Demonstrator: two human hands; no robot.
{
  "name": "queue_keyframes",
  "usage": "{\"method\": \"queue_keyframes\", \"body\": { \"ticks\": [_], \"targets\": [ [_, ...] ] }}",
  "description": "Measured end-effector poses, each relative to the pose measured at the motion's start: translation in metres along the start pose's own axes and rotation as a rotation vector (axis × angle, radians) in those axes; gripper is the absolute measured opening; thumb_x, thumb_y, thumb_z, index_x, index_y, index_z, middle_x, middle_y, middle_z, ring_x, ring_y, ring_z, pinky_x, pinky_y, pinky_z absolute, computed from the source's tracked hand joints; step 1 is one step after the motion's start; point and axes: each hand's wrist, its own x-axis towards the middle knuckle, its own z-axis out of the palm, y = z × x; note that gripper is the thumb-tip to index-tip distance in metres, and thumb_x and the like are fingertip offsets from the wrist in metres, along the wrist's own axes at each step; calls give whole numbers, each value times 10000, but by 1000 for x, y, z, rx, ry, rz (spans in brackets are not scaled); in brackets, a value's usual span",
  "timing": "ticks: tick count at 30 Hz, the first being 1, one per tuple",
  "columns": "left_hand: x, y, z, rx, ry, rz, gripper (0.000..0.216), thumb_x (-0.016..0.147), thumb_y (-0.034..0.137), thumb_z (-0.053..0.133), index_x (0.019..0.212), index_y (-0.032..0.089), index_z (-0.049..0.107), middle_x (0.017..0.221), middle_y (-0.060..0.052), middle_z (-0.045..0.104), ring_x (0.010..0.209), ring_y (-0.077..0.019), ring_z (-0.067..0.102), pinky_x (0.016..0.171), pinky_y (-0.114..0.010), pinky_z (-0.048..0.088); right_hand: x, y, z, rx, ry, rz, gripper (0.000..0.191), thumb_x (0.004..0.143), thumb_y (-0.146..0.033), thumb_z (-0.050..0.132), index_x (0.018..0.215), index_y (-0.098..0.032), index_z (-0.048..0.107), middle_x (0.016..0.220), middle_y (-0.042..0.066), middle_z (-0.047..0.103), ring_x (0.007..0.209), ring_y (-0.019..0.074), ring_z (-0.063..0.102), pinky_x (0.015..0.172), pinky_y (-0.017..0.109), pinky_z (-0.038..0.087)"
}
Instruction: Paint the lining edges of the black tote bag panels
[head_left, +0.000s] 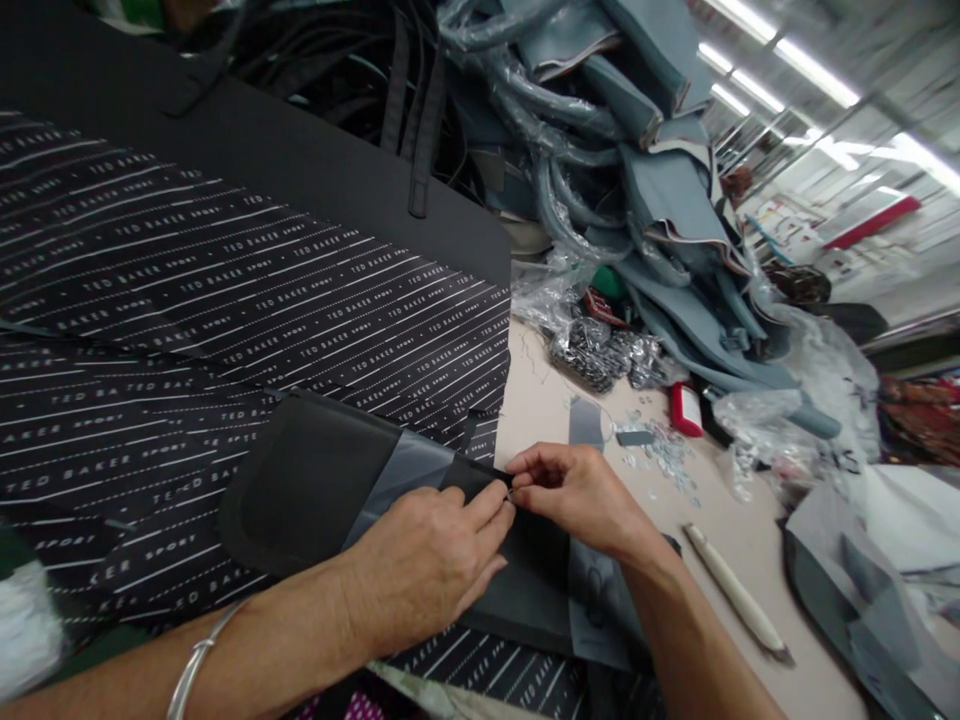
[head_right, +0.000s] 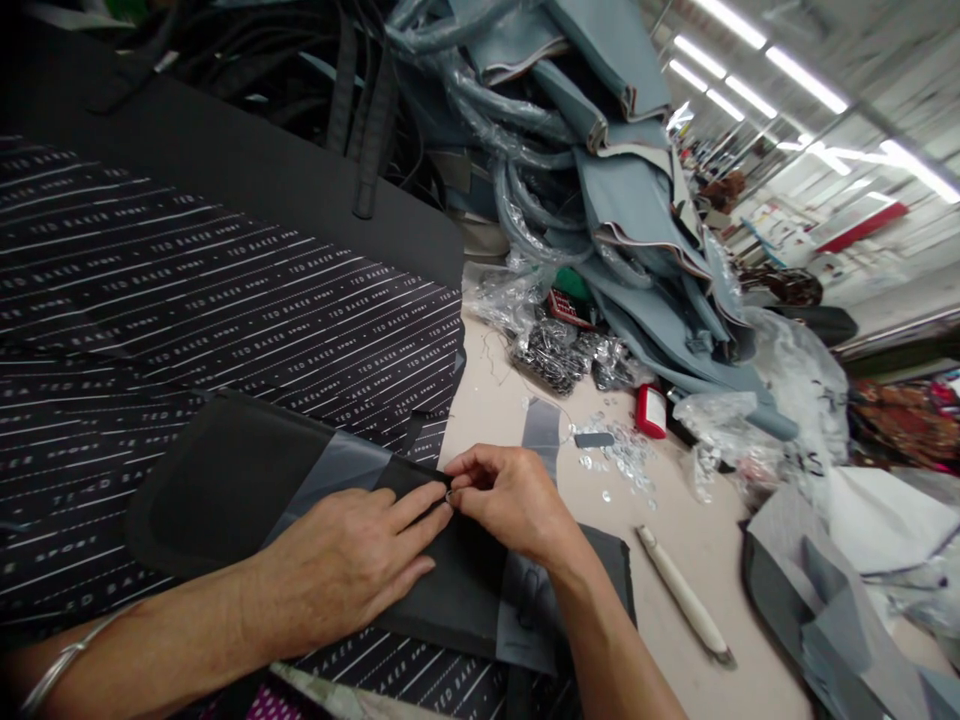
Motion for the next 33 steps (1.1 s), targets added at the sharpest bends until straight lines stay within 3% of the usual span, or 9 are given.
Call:
{"method": "queue_keyframes", "body": {
  "ticks": [16, 21, 24, 27, 30, 33],
  "targets": [
    [0, 0, 1, 53, 8, 8, 455, 978, 355, 461, 1367, 126, 520, 1273, -93, 641, 764, -208, 629, 584, -366, 479, 10, -33, -1, -422, -33, -102, 345, 634, 42, 594, 788, -214, 768, 704, -30, 751, 665, 159, 709, 579, 217, 492],
    [-1, 0, 3, 66, 14, -7, 474, 981, 370, 454, 1394, 143, 507, 1466, -80, 525, 838, -211, 652, 622, -367, 515, -8, -34, -3, -439, 64, -139, 331, 747, -78, 601, 1000, -214, 765, 837, 18, 773, 766, 188, 718, 715, 288, 532],
    [0, -1, 2, 75, 3, 9, 476, 986, 362, 442, 1403, 141, 500, 1495, -64, 504, 806, -203, 648, 631, -373, 532, -39, -5, -27, -434, 416, -116, 326, 843, -352, 577, 1085, -197, 731, 954, 78, 759, 819, 232, 701, 789, 372, 546],
    [2, 0, 1, 65, -18, 10, 459, 981, 359, 452, 1388, 157, 511, 1471, -51, 530, 783, -205, 646, 637, -384, 542, -78, 54, -63, -622, 804, 52, 544, 810, -535, 505, 1153, -154, 685, 1158, 175, 697, 1036, 353, 645, 959, 536, 466],
    [3, 1, -1, 66, -19, 2, 439, 973, 348, 470, 1370, 167, 522, 1448, -50, 550, 771, -212, 650, 629, -394, 545, -113, 113, -90, -598, 882, 173, 652, 683, -629, 533, 1055, -113, 674, 1183, 243, 662, 1200, 446, 538, 1088, 598, 328],
    [4, 2, -2, 72, -10, 0, 428, 959, 347, 501, 1349, 172, 534, 1428, -46, 566, 763, -217, 653, 620, -398, 546, -133, 138, -96, -491, 918, 213, 560, 652, -656, 562, 911, -174, 681, 1034, 200, 701, 1079, 445, 593, 1020, 613, 383]
  ]
}}
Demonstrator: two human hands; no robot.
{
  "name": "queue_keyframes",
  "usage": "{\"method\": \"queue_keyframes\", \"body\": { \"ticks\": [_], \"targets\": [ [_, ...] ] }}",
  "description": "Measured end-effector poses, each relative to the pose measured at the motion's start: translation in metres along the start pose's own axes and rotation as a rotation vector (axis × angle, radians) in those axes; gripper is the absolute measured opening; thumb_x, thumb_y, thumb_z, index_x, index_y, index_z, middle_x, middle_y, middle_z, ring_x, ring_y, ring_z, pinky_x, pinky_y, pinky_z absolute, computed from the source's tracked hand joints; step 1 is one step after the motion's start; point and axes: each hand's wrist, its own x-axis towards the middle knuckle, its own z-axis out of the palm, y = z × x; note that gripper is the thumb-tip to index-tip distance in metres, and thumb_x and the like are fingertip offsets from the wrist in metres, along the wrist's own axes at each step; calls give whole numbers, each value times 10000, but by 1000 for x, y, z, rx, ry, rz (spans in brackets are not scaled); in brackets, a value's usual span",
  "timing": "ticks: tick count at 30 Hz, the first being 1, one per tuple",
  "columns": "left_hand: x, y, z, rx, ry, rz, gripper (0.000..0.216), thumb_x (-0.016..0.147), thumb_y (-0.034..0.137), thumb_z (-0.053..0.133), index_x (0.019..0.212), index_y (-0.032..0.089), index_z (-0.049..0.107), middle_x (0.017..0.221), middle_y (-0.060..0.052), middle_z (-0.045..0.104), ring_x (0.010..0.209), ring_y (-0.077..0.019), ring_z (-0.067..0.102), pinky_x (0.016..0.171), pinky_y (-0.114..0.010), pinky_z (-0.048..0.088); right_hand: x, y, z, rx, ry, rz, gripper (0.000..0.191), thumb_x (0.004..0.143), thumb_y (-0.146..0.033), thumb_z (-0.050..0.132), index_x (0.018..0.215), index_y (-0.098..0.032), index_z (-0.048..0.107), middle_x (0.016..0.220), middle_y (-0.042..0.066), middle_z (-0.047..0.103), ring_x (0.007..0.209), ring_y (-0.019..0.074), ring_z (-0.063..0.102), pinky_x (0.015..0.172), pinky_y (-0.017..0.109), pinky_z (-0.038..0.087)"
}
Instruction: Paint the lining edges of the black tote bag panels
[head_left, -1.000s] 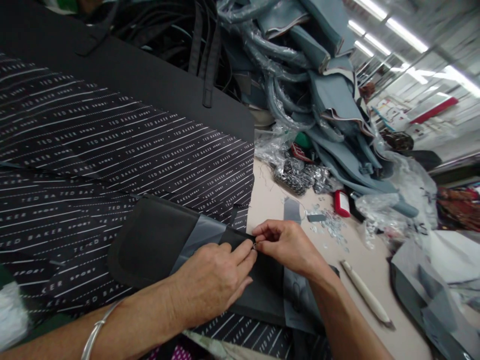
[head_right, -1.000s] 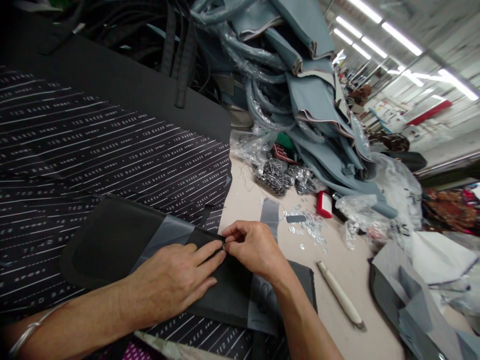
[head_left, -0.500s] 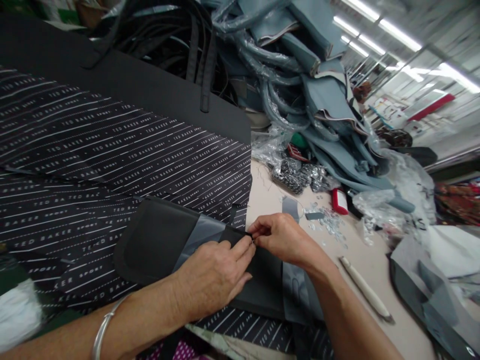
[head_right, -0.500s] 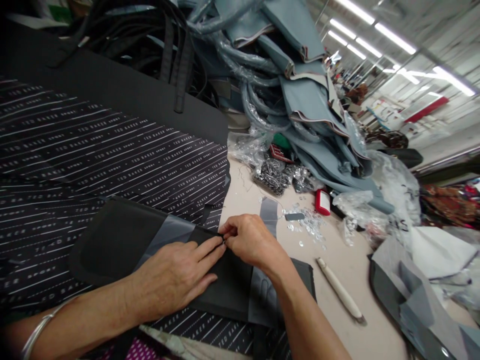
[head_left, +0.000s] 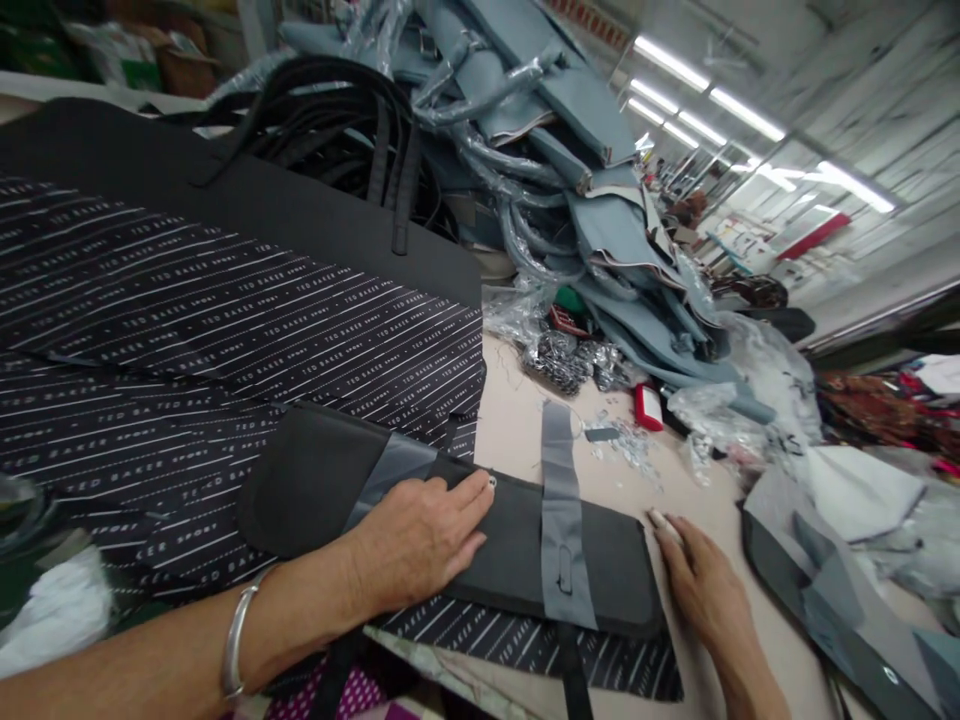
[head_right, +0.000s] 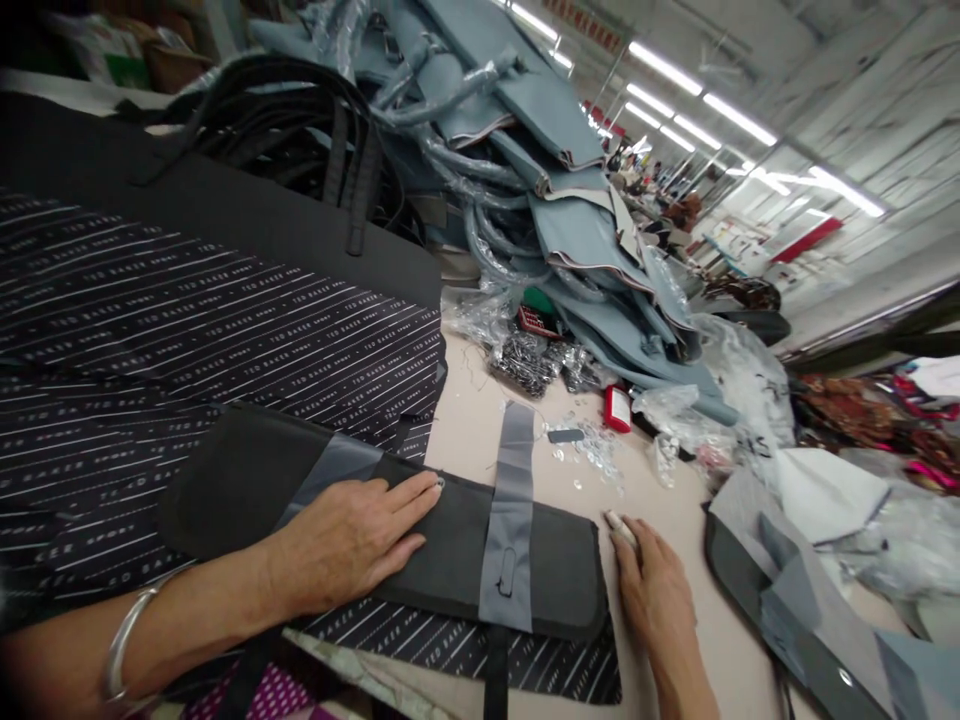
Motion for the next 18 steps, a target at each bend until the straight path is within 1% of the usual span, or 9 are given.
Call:
{"method": "queue_keyframes", "body": {
  "ticks": [2, 4, 6, 8, 9, 11, 13, 15, 18],
  "targets": [
    [0, 0, -1, 1, 5, -4, 419, 952, 345, 517, 1337, 181, 539, 1414, -37, 579, 764, -212, 658, 623, -392, 548, -6, -4, -4, 75, 51, 48, 517, 635, -653, 616, 876, -200, 673, 933, 157, 696, 989, 422, 610, 977, 611, 399],
    [0, 0, -1, -2, 8, -3, 414, 950, 346, 525, 1333, 191, 537, 1411, -27, 581, 771, -205, 664, 631, -384, 553, -11, -22, -9, 202, 158, 103, 504, 652, -634, 664, 914, -204, 647, 877, 119, 665, 922, 379, 611, 954, 605, 399],
    [-1, -1, -1, -5, 6, -1, 407, 950, 350, 524, 1327, 197, 538, 1415, -18, 578, 784, -205, 667, 639, -385, 560, -14, -49, -13, 405, 286, 129, 497, 732, -646, 611, 978, -215, 592, 870, 72, 621, 869, 308, 612, 912, 565, 443],
    [-1, -1, 0, -7, 2, -2, 400, 953, 353, 516, 1321, 198, 538, 1420, -14, 573, 795, -209, 667, 647, -392, 567, -16, -82, -13, 724, 321, 126, 466, 778, -652, 549, 971, -227, 545, 839, 20, 571, 787, 229, 604, 835, 483, 509],
    [-2, -1, 0, -8, 1, -4, 400, 956, 355, 510, 1323, 198, 536, 1420, -13, 572, 796, -211, 666, 649, -396, 569, -17, -100, -10, 907, 273, 125, 442, 775, -639, 557, 931, -227, 534, 799, -4, 546, 730, 194, 591, 788, 439, 532],
    [-2, -1, 1, -10, -2, -7, 408, 961, 358, 497, 1335, 197, 525, 1425, -14, 566, 801, -215, 664, 654, -403, 572, -18, -135, 2, 1457, 55, 238, 356, 742, -513, 698, 797, -210, 519, 689, -47, 502, 613, 139, 538, 717, 377, 538],
    [-2, -1, 1, -13, -2, -6, 417, 965, 357, 486, 1347, 195, 516, 1431, -16, 560, 807, -220, 662, 654, -406, 570, -18, -164, 21, 1760, -74, 346, 393, 790, -405, 724, 646, -208, 417, 527, -97, 398, 471, 97, 438, 585, 292, 501],
    [-2, -1, 0, -15, -1, -4, 417, 969, 358, 476, 1350, 192, 514, 1427, -18, 562, 802, -220, 658, 643, -405, 565, -16, -182, 41, 1852, -114, 383, 463, 842, -369, 705, 595, -209, 348, 432, -126, 298, 376, 76, 330, 483, 234, 423],
    [-1, 0, -1, -17, -3, -5, 412, 973, 371, 463, 1337, 189, 526, 1413, -20, 571, 783, -215, 651, 627, -401, 556, -11, -191, 64, 1865, -121, 377, 485, 871, -379, 682, 578, -212, 333, 395, -135, 269, 330, 67, 263, 432, 215, 363]
  ]
}}
